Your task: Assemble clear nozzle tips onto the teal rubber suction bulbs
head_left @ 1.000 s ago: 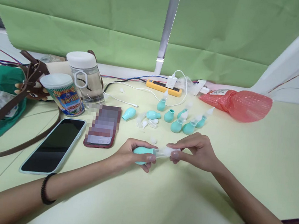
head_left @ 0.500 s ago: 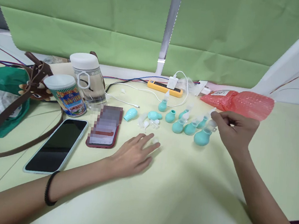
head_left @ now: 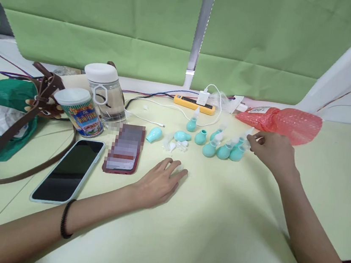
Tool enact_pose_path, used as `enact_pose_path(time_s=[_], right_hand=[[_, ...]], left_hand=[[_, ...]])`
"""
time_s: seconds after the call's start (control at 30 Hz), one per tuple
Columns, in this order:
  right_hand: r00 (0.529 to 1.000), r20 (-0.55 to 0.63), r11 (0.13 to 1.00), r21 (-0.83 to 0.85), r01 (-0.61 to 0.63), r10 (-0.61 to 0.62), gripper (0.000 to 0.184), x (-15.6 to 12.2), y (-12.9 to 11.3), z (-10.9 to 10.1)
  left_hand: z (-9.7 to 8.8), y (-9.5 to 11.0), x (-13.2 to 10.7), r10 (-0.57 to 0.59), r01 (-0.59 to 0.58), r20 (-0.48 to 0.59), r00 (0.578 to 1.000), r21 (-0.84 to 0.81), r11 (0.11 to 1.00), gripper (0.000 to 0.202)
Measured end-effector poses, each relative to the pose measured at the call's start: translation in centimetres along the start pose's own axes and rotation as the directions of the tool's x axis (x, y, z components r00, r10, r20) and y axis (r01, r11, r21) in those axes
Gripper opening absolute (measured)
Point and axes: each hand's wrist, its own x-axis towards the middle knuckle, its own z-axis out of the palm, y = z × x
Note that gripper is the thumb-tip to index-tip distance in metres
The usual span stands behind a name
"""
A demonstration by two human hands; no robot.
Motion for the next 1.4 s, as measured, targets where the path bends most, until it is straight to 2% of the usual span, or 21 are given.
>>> enact_pose_path(time_s=[0.1, 0.23, 0.27, 0.33, 0.4, 0.47, 0.5, 0.53, 0.6, 0.63, 0.67, 0.73, 0.8, 0.9, 1.03, 1.13, 1.23, 1.3, 1.4], right_hand=[[1.000, 0.021, 0.999, 0.033, 0.018, -0.019, 0.030, 0.0, -0.1, 0.3], [1.000, 0.010, 1.000, -0.003, 0.027, -0.027, 0.041, 0.0, -0.1, 0.4], [0.999, -0.021, 0.999, -0.023, 0.024, -0.024, 0.043, -0.1, -0.1, 0.4], [0.985, -0.170, 0.999, -0.038, 0.018, -0.024, 0.042, -0.3, -0.1, 0.2], [0.922, -0.380, 0.997, -0.008, 0.080, -0.078, 0.036, -0.9, -0.5, 0.2], [0.816, -0.535, 0.962, 0.021, 0.271, -0.218, 0.026, -1.9, -1.4, 0.5], [0.766, -0.556, 0.913, 0.031, 0.407, -0.323, 0.022, -2.6, -2.1, 0.9], [0.708, -0.560, 0.837, 0.048, 0.546, -0.429, 0.018, -3.4, -2.9, 1.3], [0.614, -0.475, 0.637, 0.135, 0.759, -0.631, 0.015, -4.9, -4.7, 2.5], [0.577, -0.416, 0.559, 0.178, 0.810, -0.703, 0.019, -5.6, -5.7, 3.1], [0.557, -0.351, 0.517, 0.209, 0.830, -0.753, 0.025, -6.1, -6.6, 3.8], [0.558, -0.227, 0.509, 0.243, 0.826, -0.798, 0.034, -6.6, -8.3, 5.0], [0.585, -0.137, 0.546, 0.241, 0.803, -0.800, 0.040, -6.3, -9.6, 6.2], [0.632, -0.061, 0.607, 0.225, 0.763, -0.772, 0.049, -5.1, -10.8, 7.9], [0.695, 0.003, 0.680, 0.209, 0.702, -0.719, 0.048, -4.0, -11.6, 9.7], [0.733, -0.043, 0.708, 0.225, 0.669, -0.679, 0.044, -3.9, -11.7, 10.1], [0.765, -0.128, 0.717, 0.279, 0.638, -0.631, 0.042, -4.2, -11.6, 10.0], [0.769, -0.177, 0.706, 0.311, 0.636, -0.615, 0.038, -4.4, -11.7, 9.8], [0.748, -0.230, 0.665, 0.350, 0.660, -0.622, 0.029, -4.7, -11.8, 10.0]], left_hand=[[0.3, -0.3, 0.1, -0.040, 0.040, 0.004, 0.999, 0.065, 0.997, 0.038], [0.4, -0.5, 0.2, -0.140, 0.144, -0.037, 0.990, 0.179, 0.973, 0.026], [0.4, -0.5, 0.2, -0.159, 0.166, -0.051, 0.986, 0.199, 0.966, 0.023], [0.5, -0.7, 0.3, -0.173, 0.186, -0.078, 0.982, 0.221, 0.957, 0.020], [0.6, -0.8, 0.3, -0.162, 0.181, -0.098, 0.982, 0.233, 0.956, 0.019], [0.8, -0.9, 0.3, -0.145, 0.167, -0.106, 0.984, 0.238, 0.957, 0.020], [0.8, -0.9, 0.3, -0.139, 0.161, -0.107, 0.985, 0.233, 0.959, 0.020], [0.8, -0.9, 0.2, -0.131, 0.151, -0.106, 0.986, 0.219, 0.964, 0.020], [0.9, -0.8, 0.2, -0.114, 0.132, -0.117, 0.987, 0.162, 0.978, 0.019], [0.9, -0.8, 0.1, -0.105, 0.122, -0.130, 0.986, 0.126, 0.985, 0.021], [0.9, -0.8, 0.1, -0.095, 0.109, -0.145, 0.985, 0.094, 0.990, 0.025], [1.0, -0.8, 0.1, -0.075, 0.085, -0.162, 0.984, 0.054, 0.995, 0.029], [1.0, -1.0, 0.1, -0.057, 0.065, -0.146, 0.988, 0.048, 0.997, 0.025], [1.1, -1.2, 0.1, -0.042, 0.049, -0.129, 0.991, 0.049, 0.998, 0.021], [1.4, -1.5, 0.0, -0.029, 0.029, -0.197, 0.980, 0.000, 1.000, 0.020], [1.6, -1.6, -0.1, -0.070, 0.060, -0.236, 0.969, -0.050, 0.997, 0.017], [1.5, -1.6, -0.2, -0.132, 0.120, -0.229, 0.964, -0.066, 0.991, 0.016], [1.3, -1.5, -0.2, -0.179, 0.168, -0.216, 0.960, -0.065, 0.984, 0.015], [1.3, -1.6, -0.3, -0.226, 0.222, -0.190, 0.955, -0.043, 0.974, 0.016]])
